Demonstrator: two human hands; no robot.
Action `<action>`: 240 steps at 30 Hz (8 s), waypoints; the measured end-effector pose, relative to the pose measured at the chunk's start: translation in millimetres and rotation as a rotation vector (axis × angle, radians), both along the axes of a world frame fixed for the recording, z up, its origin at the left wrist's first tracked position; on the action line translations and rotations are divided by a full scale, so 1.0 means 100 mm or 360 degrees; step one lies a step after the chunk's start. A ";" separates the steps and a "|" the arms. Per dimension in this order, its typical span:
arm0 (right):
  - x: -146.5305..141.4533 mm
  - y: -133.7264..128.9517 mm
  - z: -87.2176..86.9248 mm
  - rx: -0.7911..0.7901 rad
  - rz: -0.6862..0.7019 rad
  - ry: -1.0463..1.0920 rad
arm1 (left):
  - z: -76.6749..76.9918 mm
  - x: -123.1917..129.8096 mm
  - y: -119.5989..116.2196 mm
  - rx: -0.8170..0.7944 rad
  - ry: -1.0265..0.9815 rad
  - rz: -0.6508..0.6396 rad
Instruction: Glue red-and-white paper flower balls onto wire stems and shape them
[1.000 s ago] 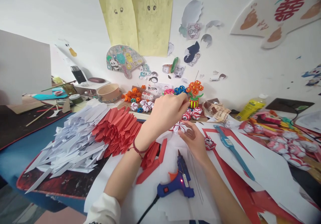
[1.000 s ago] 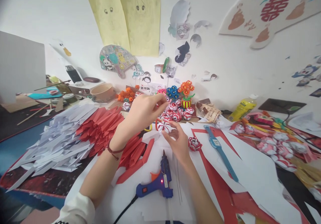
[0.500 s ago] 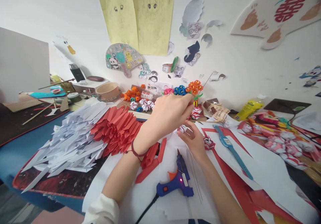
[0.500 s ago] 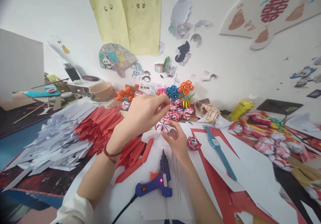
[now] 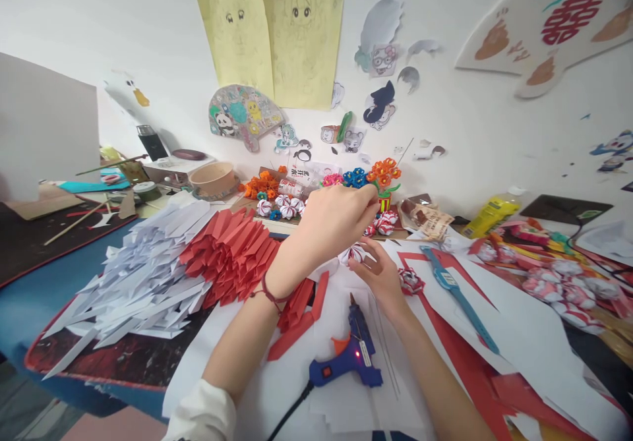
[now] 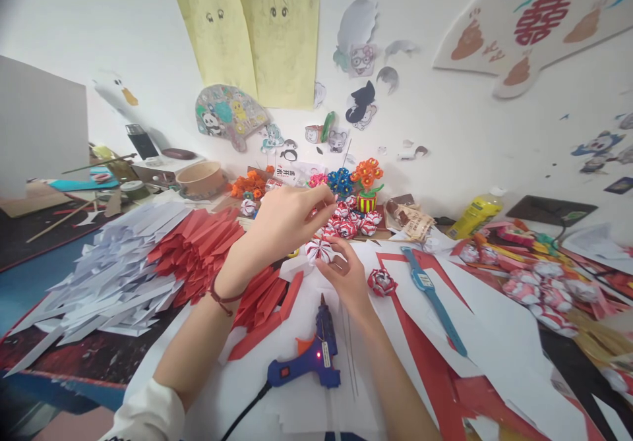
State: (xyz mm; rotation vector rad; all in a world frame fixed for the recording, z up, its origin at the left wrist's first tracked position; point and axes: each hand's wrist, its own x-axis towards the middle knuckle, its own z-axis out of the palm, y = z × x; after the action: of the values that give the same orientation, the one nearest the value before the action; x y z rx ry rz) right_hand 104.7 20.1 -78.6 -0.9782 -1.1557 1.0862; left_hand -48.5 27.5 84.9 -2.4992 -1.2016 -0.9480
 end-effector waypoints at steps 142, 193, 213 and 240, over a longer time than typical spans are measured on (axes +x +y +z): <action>0.27 0.07 0.17 0.0344 -0.0575 0.0442 | -0.41 0.00 0.57 -0.1402 -0.0672 -0.0647; 0.20 0.03 0.15 0.0320 -0.0387 0.0007 | -0.46 0.09 0.58 -0.0507 -0.0076 -0.0537; 0.20 0.03 0.15 0.0289 -0.0399 0.0025 | -0.32 -0.07 0.58 -0.0381 -0.0698 -0.0318; 0.20 0.04 0.13 0.0320 -0.0384 0.0011 | -0.28 -0.03 0.35 -0.0268 0.0247 -0.0185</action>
State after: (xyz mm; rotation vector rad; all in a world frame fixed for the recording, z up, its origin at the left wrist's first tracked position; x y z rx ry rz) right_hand 124.8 24.3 -65.6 -0.9275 -1.0869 0.7655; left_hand -51.1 62.6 56.8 -2.7425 -1.1419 -0.6881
